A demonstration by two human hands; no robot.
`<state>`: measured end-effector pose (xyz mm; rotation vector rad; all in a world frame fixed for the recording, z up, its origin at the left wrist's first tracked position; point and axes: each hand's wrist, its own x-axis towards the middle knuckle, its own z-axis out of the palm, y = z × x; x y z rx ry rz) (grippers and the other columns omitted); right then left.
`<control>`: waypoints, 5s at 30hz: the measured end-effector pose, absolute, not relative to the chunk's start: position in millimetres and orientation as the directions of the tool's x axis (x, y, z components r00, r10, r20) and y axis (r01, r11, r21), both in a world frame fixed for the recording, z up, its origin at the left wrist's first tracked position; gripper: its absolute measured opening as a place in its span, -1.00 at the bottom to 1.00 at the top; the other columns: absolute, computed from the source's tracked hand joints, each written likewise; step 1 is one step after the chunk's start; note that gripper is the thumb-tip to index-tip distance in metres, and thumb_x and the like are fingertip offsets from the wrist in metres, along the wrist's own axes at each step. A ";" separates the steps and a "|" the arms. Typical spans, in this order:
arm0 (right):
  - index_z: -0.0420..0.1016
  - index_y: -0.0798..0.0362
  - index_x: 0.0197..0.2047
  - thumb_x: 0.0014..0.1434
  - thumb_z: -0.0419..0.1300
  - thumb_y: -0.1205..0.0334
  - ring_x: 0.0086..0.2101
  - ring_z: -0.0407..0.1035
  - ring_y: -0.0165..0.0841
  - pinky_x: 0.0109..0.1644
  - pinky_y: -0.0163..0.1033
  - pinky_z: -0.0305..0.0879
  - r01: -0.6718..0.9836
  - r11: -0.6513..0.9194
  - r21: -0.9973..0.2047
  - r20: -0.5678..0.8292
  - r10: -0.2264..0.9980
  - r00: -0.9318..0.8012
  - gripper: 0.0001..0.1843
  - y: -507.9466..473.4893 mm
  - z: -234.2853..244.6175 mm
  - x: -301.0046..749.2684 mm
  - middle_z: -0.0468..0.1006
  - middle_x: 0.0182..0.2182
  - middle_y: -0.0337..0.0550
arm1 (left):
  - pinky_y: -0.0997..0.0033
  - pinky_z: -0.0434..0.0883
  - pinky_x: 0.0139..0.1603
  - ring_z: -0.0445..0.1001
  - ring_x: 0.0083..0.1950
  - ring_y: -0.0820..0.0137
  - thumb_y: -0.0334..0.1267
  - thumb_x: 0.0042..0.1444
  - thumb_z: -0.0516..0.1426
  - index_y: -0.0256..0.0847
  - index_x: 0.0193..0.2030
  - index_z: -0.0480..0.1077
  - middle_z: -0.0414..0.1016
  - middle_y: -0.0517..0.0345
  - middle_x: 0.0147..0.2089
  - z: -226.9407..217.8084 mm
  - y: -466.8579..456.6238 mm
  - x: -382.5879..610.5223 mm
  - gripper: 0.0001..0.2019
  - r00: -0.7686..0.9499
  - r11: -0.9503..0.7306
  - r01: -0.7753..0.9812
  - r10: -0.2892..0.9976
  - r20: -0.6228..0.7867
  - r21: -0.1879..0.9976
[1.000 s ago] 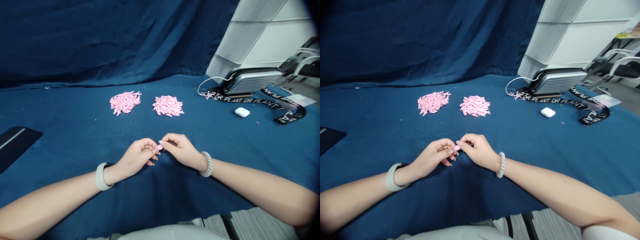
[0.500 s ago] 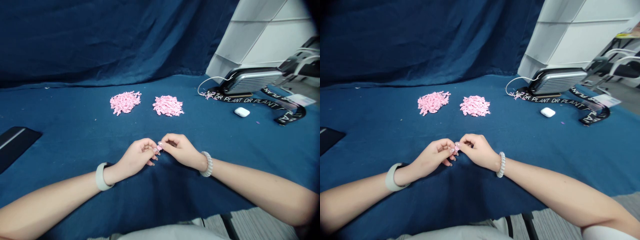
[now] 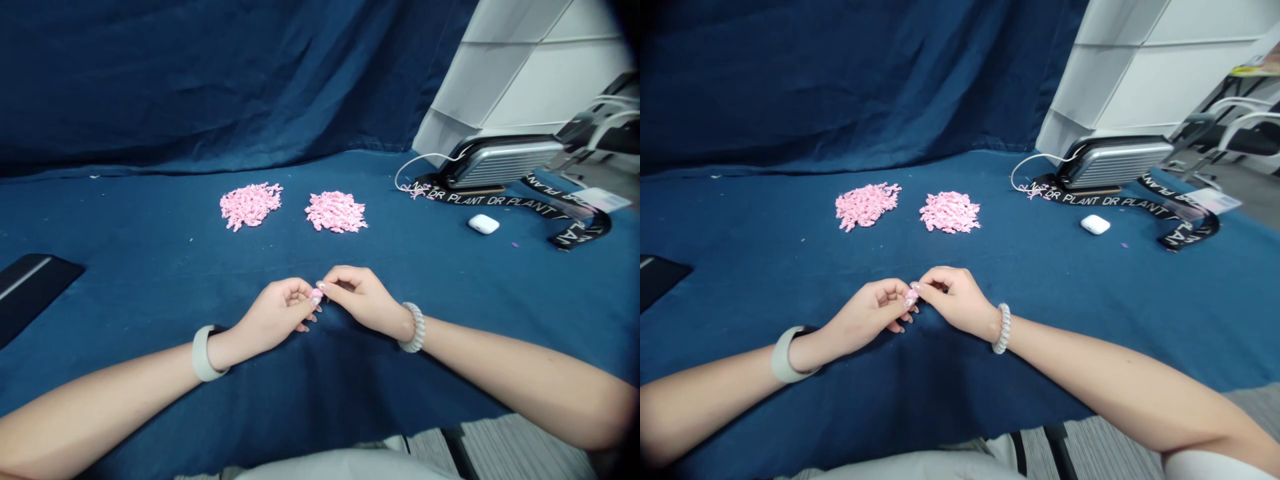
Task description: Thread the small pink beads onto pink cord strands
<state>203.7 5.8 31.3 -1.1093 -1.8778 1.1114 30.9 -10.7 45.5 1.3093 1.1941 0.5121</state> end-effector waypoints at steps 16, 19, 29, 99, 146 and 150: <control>0.37 0.18 -0.43 0.14 0.05 0.10 -0.48 0.23 -0.56 -0.37 -0.45 0.17 0.304 0.163 -0.939 0.040 0.927 -0.372 -0.70 6.5 31.0 204.7 0.39 -0.51 -0.20 | 0.61 0.41 -0.46 0.42 -0.39 0.56 -0.04 0.00 0.10 -0.31 -0.32 0.28 0.42 0.13 -0.36 44.6 -10.5 29.1 -0.68 0.376 0.258 0.290 0.855 -0.358 0.922; 0.35 0.18 -0.42 0.16 0.03 0.10 -0.47 0.25 -0.56 -0.35 -0.44 0.19 0.260 0.120 -0.958 0.020 0.933 -0.361 -0.70 6.8 32.0 204.8 0.39 -0.52 -0.21 | 0.62 0.41 -0.46 0.42 -0.40 0.56 -0.05 0.00 0.10 -0.31 -0.33 0.28 0.42 0.13 -0.37 45.0 -10.8 28.8 -0.69 0.371 0.270 0.286 0.854 -0.366 0.920; 0.39 0.18 -0.33 0.07 0.12 0.21 -0.38 0.31 -0.52 -0.26 -0.39 0.26 0.154 0.092 -0.984 0.020 0.910 -0.415 -0.82 4.8 31.2 206.4 0.45 -0.38 -0.14 | 0.63 0.41 -0.46 0.41 -0.41 0.58 -0.03 0.02 0.09 -0.31 -0.32 0.29 0.40 0.15 -0.37 47.3 -10.2 28.8 -0.68 0.373 0.270 0.286 0.852 -0.367 0.919; 0.35 0.18 -0.48 0.11 0.06 0.10 -0.50 0.18 -0.57 -0.42 -0.46 0.12 0.310 0.144 -0.940 0.019 0.927 -0.373 -0.69 5.0 31.2 203.3 0.38 -0.53 -0.21 | 0.61 0.41 -0.43 0.42 -0.40 0.56 0.01 0.02 0.07 -0.31 -0.34 0.27 0.41 0.13 -0.38 44.8 -11.1 30.2 -0.65 0.393 0.233 0.345 0.843 -0.366 0.909; 0.42 0.17 -0.34 0.12 0.07 0.08 -0.40 0.30 -0.52 -0.31 -0.43 0.21 0.307 0.150 -0.940 -0.011 0.885 -0.465 -0.71 3.3 32.1 204.6 0.47 -0.40 -0.17 | 0.64 0.39 -0.45 0.40 -0.42 0.59 -0.09 0.04 0.07 -0.32 -0.35 0.27 0.39 0.16 -0.38 45.4 -10.7 28.8 -0.73 0.400 0.261 0.293 0.840 -0.366 0.920; 0.42 0.17 -0.32 0.14 0.05 0.11 -0.39 0.31 -0.52 -0.30 -0.43 0.21 0.309 0.162 -0.937 -0.001 0.885 -0.466 -0.72 4.0 32.3 204.7 0.48 -0.38 -0.17 | 0.65 0.39 -0.45 0.40 -0.42 0.60 -0.09 0.05 0.07 -0.31 -0.35 0.27 0.39 0.17 -0.38 45.1 -11.3 28.5 -0.73 0.398 0.267 0.282 0.842 -0.366 0.921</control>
